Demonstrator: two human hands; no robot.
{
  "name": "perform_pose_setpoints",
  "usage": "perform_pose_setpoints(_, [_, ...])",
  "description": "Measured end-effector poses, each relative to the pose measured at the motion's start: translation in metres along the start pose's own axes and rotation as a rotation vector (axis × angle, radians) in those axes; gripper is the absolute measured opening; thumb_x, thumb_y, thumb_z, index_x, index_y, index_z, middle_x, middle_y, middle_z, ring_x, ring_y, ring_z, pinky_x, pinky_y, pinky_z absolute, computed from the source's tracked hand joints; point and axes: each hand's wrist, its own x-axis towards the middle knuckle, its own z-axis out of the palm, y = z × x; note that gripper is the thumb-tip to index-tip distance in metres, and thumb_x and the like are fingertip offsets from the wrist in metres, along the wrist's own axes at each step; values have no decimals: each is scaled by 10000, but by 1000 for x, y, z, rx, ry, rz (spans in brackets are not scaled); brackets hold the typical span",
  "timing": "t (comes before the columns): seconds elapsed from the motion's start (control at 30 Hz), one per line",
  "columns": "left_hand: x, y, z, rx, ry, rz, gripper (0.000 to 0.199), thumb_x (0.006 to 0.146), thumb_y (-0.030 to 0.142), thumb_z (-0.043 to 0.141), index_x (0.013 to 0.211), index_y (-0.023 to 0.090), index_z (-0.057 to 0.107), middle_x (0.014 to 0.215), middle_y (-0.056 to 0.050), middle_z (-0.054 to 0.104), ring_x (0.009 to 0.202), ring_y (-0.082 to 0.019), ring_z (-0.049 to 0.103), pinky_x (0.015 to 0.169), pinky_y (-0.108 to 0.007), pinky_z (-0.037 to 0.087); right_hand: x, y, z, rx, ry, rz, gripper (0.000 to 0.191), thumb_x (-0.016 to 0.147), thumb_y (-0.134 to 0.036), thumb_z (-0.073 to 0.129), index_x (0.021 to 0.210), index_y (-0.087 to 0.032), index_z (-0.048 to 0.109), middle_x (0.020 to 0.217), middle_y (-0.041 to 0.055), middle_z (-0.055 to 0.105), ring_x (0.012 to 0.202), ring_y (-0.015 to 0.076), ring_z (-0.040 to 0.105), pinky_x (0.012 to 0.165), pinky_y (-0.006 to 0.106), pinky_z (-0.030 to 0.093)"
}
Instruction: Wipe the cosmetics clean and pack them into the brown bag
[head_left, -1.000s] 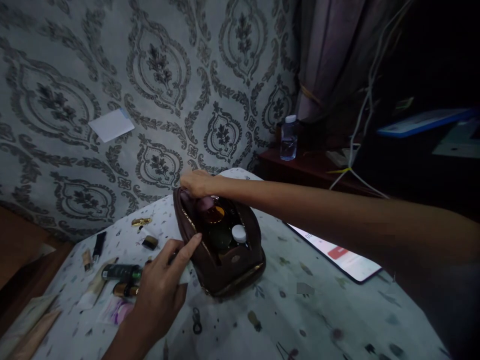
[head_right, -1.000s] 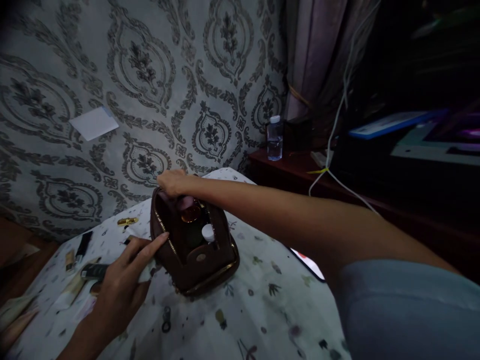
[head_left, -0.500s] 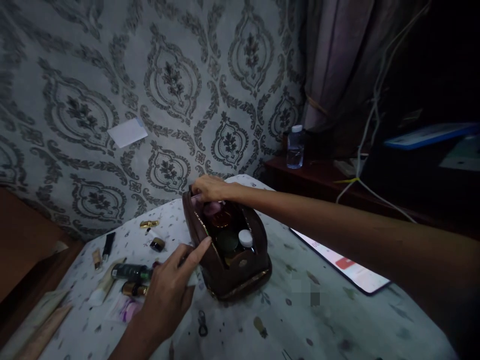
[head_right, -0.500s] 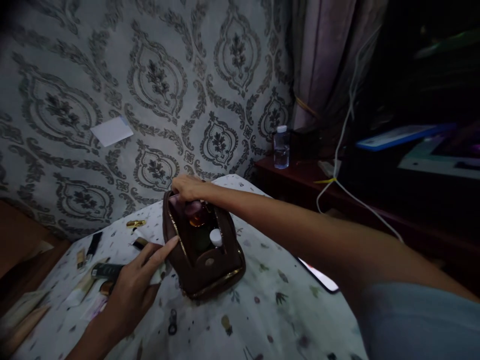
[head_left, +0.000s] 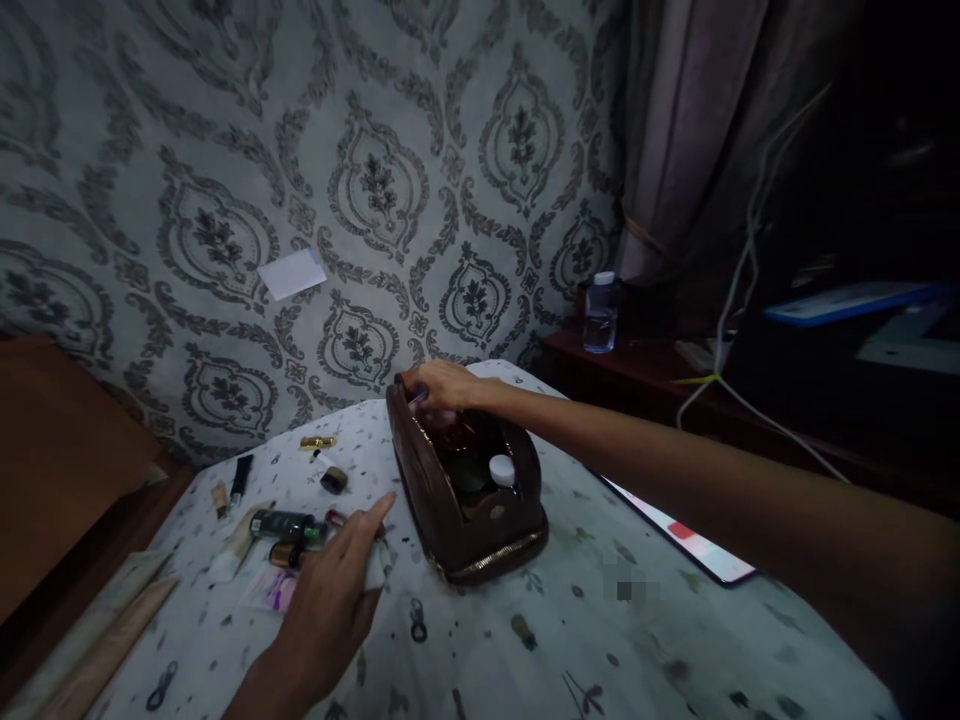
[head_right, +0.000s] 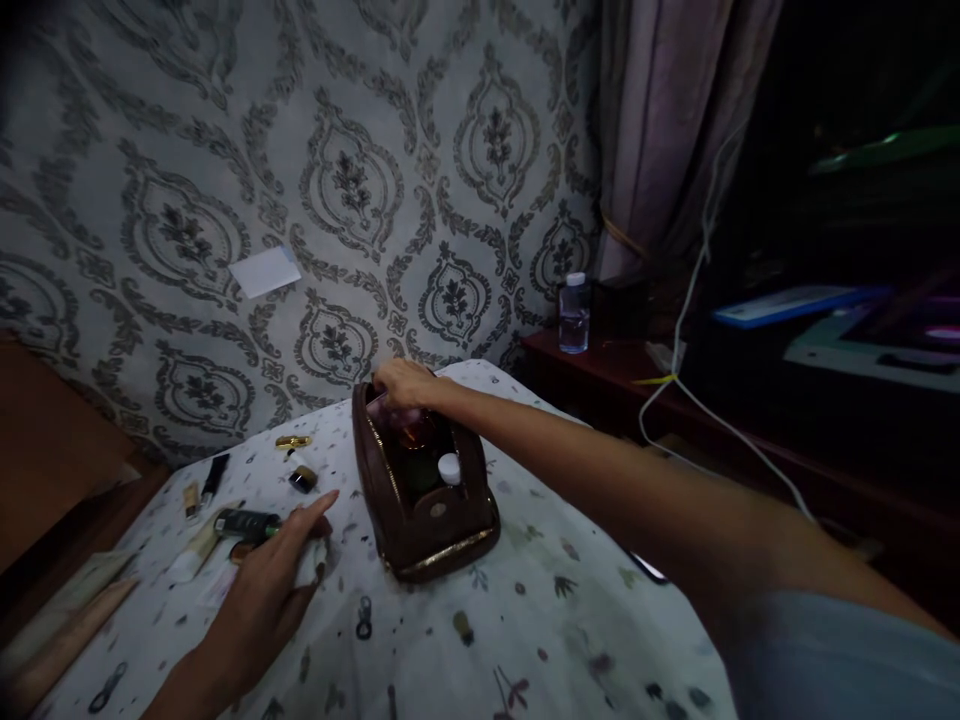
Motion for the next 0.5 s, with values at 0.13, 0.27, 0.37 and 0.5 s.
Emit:
perform_pose_setpoints(0.13, [-15,-5,1,-18,-10,-9,931,663,-1,432,1540,257,257,1350,-114,592,1195,-267,598,931,-392,541,-3,-1,1,-14,-9,11,329,759,-269,686,1079,-203,733,963,51,728,858,187,635,583,222,328])
perform_pose_setpoints(0.27, [-24,-9,-1,-13,-31,34,902,705,-10,432,1541,276,248,1445,-111,524,1299,-272,534,960,-389,538,-8,-4,-2,-12,-34,15,361,740,-244,688,1094,-187,728,959,52,730,838,187,638,583,218,337])
perform_pose_setpoints(0.37, [-26,-10,-1,-20,-100,28,917,703,-32,430,1545,273,234,1446,-109,524,1291,-262,544,981,-378,530,-11,-6,-4,-3,-52,7,399,719,-239,702,1114,-182,723,964,53,732,845,193,641,593,219,351])
perform_pose_setpoints(0.5, [-26,-9,1,-35,-143,37,955,690,-45,425,1553,286,185,1401,-104,557,1239,-248,582,955,-365,545,-14,-7,-4,17,-47,-35,358,749,-229,676,1101,-191,730,995,55,734,889,196,646,595,220,351])
